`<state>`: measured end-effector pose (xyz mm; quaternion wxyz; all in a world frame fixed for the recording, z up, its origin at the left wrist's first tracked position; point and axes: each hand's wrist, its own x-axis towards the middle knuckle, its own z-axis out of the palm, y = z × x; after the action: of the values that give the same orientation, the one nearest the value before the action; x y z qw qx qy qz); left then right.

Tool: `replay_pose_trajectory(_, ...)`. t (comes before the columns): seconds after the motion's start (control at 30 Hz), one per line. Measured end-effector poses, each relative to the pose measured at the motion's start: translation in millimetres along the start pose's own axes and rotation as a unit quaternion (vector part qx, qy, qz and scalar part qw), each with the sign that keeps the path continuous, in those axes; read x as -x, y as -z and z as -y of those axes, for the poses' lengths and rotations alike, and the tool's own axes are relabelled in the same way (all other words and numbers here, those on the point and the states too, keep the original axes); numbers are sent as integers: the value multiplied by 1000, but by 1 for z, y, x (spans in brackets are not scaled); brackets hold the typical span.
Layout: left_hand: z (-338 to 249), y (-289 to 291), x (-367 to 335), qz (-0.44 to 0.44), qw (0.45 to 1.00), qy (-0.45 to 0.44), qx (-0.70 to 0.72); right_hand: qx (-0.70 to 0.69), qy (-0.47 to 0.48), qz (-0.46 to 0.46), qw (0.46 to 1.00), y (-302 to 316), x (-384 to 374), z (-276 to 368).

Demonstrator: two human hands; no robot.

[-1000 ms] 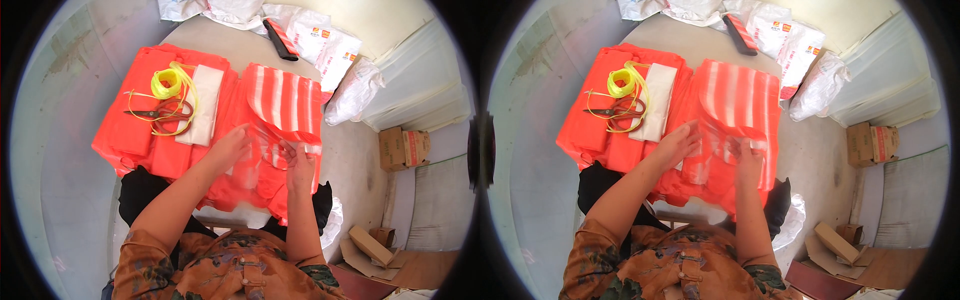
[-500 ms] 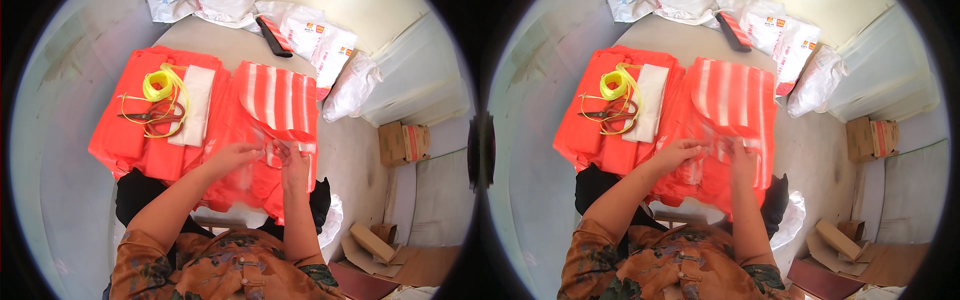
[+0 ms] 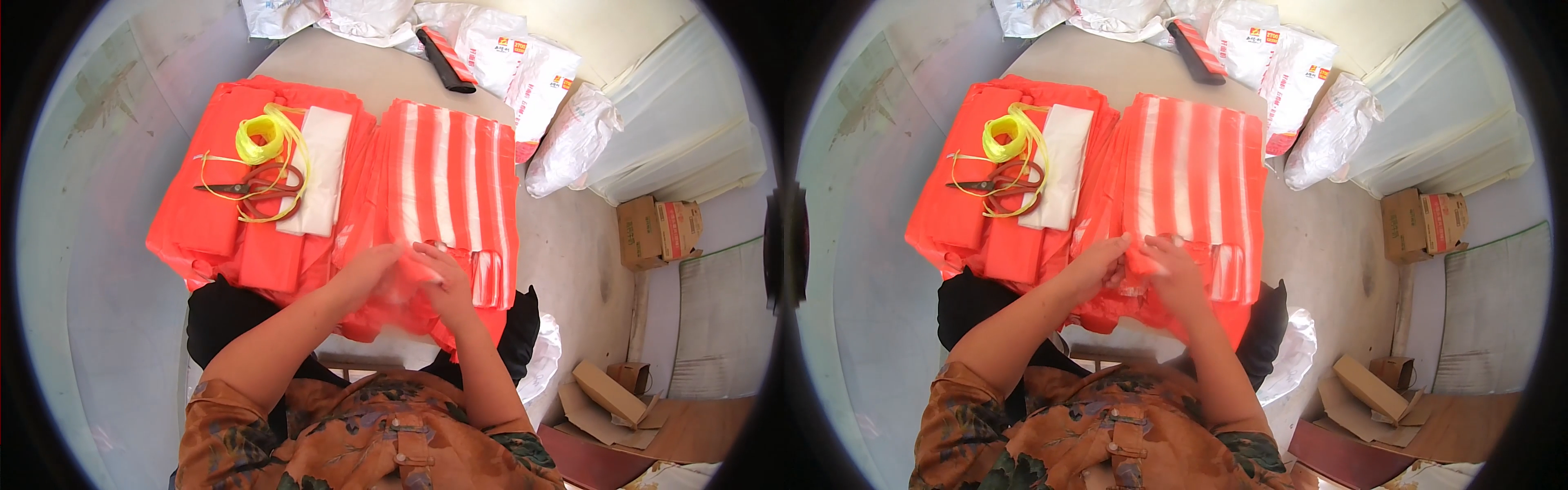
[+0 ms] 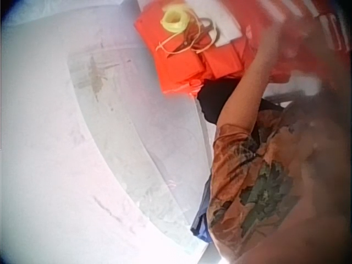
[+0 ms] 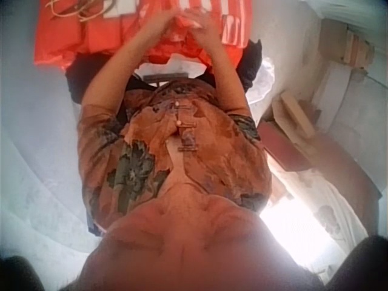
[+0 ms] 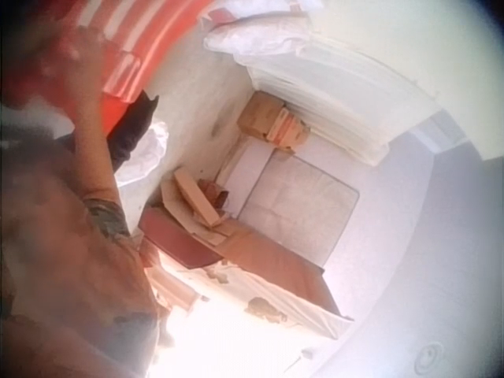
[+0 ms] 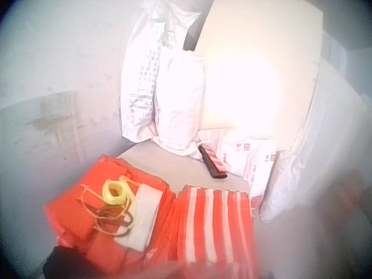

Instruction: The person organizes and ties together red and white plastic bags by hand, including using a yellow plastic strip to bundle them and placing finished bundles into a white container.

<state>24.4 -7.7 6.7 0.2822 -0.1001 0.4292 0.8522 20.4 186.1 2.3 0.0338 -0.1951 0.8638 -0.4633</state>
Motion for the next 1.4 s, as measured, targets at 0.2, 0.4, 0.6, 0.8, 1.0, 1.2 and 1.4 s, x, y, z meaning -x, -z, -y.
replay_pose_trajectory(0.2,19,5,-2,-117,979,-27,-167,70,107,115,985,16,14,2)
replay_pose_trajectory(0.4,27,5,2,-101,972,-62,-205,-245,-179,48,952,27,12,-20)
replay_pose_trajectory(0.6,22,-4,20,-62,967,-78,-235,-298,-221,-6,929,-11,14,1)
replay_pose_trajectory(0.8,21,3,22,-23,902,-151,-404,-472,-271,-29,839,-23,11,13)
replay_pose_trajectory(1.0,-19,4,25,-117,705,-268,-646,-528,-279,-17,802,-25,12,1)
replay_pose_trajectory(1.2,-8,16,-15,-32,605,-476,-637,-507,-266,-4,820,-23,11,22)
replay_pose_trajectory(1.4,-9,11,-31,-50,696,-418,-583,-590,-200,-94,776,-22,15,-2)
